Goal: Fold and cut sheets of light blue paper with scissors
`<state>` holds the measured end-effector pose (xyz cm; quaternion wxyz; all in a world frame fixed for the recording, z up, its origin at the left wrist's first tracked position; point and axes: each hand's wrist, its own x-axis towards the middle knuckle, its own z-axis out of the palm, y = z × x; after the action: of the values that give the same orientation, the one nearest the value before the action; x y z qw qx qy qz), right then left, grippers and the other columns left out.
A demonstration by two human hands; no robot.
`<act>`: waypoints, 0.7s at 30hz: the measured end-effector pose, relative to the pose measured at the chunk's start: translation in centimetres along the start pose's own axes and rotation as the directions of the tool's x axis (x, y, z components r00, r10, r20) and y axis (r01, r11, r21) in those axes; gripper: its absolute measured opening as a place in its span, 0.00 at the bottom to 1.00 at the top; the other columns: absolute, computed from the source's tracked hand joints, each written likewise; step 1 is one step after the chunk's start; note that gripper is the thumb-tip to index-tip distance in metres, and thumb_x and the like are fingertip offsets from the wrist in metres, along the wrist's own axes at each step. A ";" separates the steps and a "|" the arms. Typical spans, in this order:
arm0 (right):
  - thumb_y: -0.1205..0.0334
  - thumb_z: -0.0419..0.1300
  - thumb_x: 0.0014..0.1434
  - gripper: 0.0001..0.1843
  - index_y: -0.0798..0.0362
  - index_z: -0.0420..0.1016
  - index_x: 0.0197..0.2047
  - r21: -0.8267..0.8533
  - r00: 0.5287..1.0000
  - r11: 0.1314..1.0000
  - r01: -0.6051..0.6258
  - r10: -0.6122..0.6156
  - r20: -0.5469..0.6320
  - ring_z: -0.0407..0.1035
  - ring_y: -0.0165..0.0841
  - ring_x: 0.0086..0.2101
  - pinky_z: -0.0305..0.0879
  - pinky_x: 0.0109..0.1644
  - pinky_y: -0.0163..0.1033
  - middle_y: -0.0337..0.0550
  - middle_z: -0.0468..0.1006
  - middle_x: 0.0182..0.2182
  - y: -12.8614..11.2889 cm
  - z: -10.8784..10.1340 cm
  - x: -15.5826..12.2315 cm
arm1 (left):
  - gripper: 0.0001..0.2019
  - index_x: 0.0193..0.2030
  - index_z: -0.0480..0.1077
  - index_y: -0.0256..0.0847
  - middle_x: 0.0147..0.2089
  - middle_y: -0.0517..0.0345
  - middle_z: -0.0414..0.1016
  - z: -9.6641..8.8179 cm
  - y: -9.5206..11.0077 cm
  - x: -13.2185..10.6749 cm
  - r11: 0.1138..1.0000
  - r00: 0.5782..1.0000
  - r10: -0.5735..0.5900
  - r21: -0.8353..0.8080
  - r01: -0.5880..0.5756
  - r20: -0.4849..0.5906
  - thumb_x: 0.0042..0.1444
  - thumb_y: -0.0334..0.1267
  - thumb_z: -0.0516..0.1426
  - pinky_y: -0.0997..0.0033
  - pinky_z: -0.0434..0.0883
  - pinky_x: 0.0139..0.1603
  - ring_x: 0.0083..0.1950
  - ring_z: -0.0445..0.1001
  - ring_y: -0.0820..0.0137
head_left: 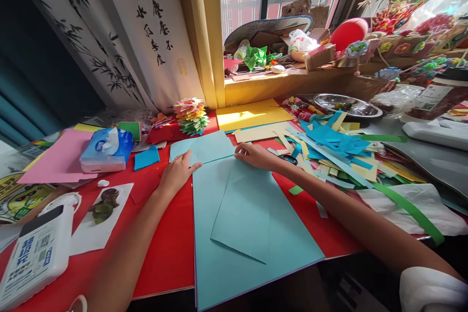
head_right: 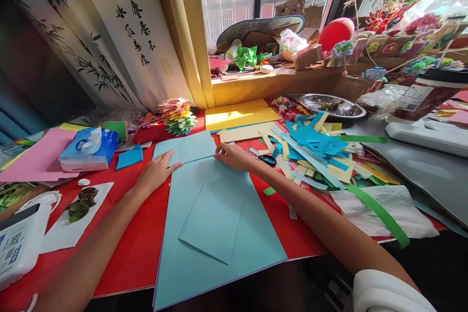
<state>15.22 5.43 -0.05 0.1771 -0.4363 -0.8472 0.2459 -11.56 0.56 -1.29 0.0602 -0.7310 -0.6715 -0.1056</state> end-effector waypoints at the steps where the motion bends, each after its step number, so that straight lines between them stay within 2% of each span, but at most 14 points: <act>1: 0.49 0.50 0.57 0.18 0.50 0.65 0.46 0.014 0.999 1.000 0.012 -0.012 0.036 0.67 0.31 0.37 0.61 0.34 0.32 0.44 0.72 0.41 0.0 -0.3 -0.1 | 0.29 0.58 0.56 0.38 0.51 0.43 0.69 -0.1 0.1 0.0 1.000 1.000 0.011 0.024 -0.011 -0.012 0.56 0.55 0.44 0.67 0.67 0.37 0.50 0.69 0.57; 4: 0.50 0.55 0.52 0.26 0.49 0.59 0.53 0.079 0.989 0.996 0.035 -0.046 0.138 0.65 0.33 0.43 0.63 0.41 0.34 0.46 0.69 0.46 0.4 -1.4 -0.3 | 0.25 0.54 0.61 0.38 0.44 0.44 0.73 0.1 0.1 -0.1 0.996 0.995 0.076 0.055 -0.073 -0.058 0.57 0.53 0.46 0.68 0.65 0.33 0.43 0.72 0.57; 7: 0.59 0.57 0.51 0.30 0.47 0.55 0.57 0.163 0.970 0.985 0.051 -0.087 0.227 0.63 0.34 0.47 0.63 0.46 0.37 0.47 0.66 0.50 1.0 -2.2 -0.5 | 0.18 0.48 0.66 0.38 0.37 0.45 0.74 0.3 -0.2 -0.1 0.994 0.990 0.103 0.038 -0.100 -0.094 0.59 0.45 0.45 0.69 0.63 0.31 0.40 0.72 0.57; 9: 0.65 0.56 0.51 0.28 0.47 0.57 0.56 0.185 0.968 0.980 0.067 -0.109 0.227 0.63 0.35 0.47 0.63 0.46 0.39 0.46 0.66 0.49 1.2 -1.9 -0.4 | 0.16 0.46 0.67 0.37 0.34 0.46 0.74 0.2 -0.3 -0.1 0.997 0.988 0.083 0.015 -0.082 -0.132 0.60 0.40 0.44 0.70 0.61 0.29 0.37 0.72 0.59; 11: 0.69 0.55 0.50 0.25 0.49 0.61 0.52 0.204 0.984 0.974 0.101 -0.127 0.123 0.64 0.35 0.45 0.64 0.46 0.40 0.46 0.68 0.46 1.2 -1.1 -0.3 | 0.15 0.46 0.67 0.37 0.32 0.47 0.73 -0.2 -0.4 -0.1 0.999 0.979 0.042 -0.025 -0.048 -0.200 0.60 0.39 0.43 0.70 0.59 0.28 0.35 0.72 0.61; 14: 0.69 0.53 0.52 0.20 0.51 0.63 0.50 0.236 0.984 0.961 0.146 -0.116 -0.136 0.63 0.35 0.47 0.61 0.51 0.44 0.47 0.67 0.47 0.5 0.5 0.0 | 0.18 0.42 0.66 0.36 0.27 0.51 0.70 -1.3 0.1 -0.2 0.995 0.944 -0.065 -0.098 0.035 -0.323 0.61 0.42 0.40 0.72 0.56 0.25 0.29 0.69 0.66; 16: 0.64 0.53 0.55 0.21 0.51 0.59 0.53 0.309 0.965 0.934 0.178 -0.105 -0.240 0.59 0.34 0.52 0.57 0.55 0.44 0.48 0.63 0.52 -0.5 1.1 -0.1 | 0.19 0.36 0.67 0.37 0.23 0.56 0.67 -2.0 0.9 -0.4 0.950 0.922 -0.172 -0.306 0.061 -0.348 0.60 0.47 0.41 0.73 0.55 0.23 0.25 0.65 0.70; 17: 0.59 0.54 0.55 0.23 0.50 0.57 0.54 0.383 0.962 0.904 0.191 -0.094 -0.258 0.57 0.34 0.53 0.56 0.56 0.43 0.48 0.62 0.54 -1.0 1.2 -0.1 | 0.19 0.34 0.66 0.38 0.23 0.58 0.66 -2.3 1.5 -0.5 0.878 0.923 -0.224 -0.475 0.053 -0.311 0.59 0.49 0.43 0.74 0.55 0.23 0.24 0.64 0.71; 18: 0.55 0.54 0.55 0.24 0.50 0.56 0.55 0.478 0.962 0.856 0.197 -0.075 -0.263 0.58 0.33 0.54 0.58 0.56 0.42 0.48 0.61 0.55 -1.5 1.0 -0.2 | 0.18 0.33 0.67 0.38 0.24 0.59 0.67 -2.5 2.1 -0.6 0.750 0.941 -0.251 -0.661 0.041 -0.227 0.56 0.51 0.46 0.74 0.57 0.23 0.24 0.64 0.72; 19: 0.52 0.53 0.56 0.25 0.49 0.56 0.55 0.576 0.966 0.795 0.189 -0.046 -0.254 0.60 0.33 0.52 0.60 0.54 0.41 0.48 0.62 0.54 -2.0 0.7 -0.3 | 0.18 0.33 0.67 0.39 0.25 0.59 0.69 -2.6 2.8 -0.8 0.582 0.968 -0.229 -0.812 0.047 -0.107 0.54 0.53 0.49 0.74 0.59 0.25 0.26 0.65 0.72; 20: 0.49 0.52 0.56 0.25 0.49 0.56 0.54 0.655 0.974 0.738 0.163 -0.014 -0.227 0.64 0.32 0.49 0.64 0.51 0.40 0.47 0.64 0.53 -2.5 0.3 -0.4 | 0.18 0.35 0.68 0.38 0.28 0.58 0.70 -2.8 3.5 -0.9 0.422 0.988 -0.152 -0.903 0.085 0.022 0.51 0.53 0.52 0.74 0.62 0.27 0.28 0.67 0.71; 21: 0.48 0.51 0.56 0.23 0.49 0.58 0.53 0.694 0.983 0.711 0.115 0.018 -0.182 0.67 0.31 0.44 0.67 0.46 0.39 0.47 0.67 0.51 -2.7 -0.1 -0.4 | 0.18 0.37 0.68 0.38 0.30 0.58 0.72 -2.8 4.2 -1.1 0.317 0.989 -0.045 -0.937 0.147 0.140 0.50 0.53 0.53 0.72 0.65 0.30 0.30 0.69 0.70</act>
<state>13.76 3.75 1.59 0.4095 -0.3340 -0.6827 0.5047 -7.68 -1.59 1.42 -0.4121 -0.5922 -0.5287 -0.4472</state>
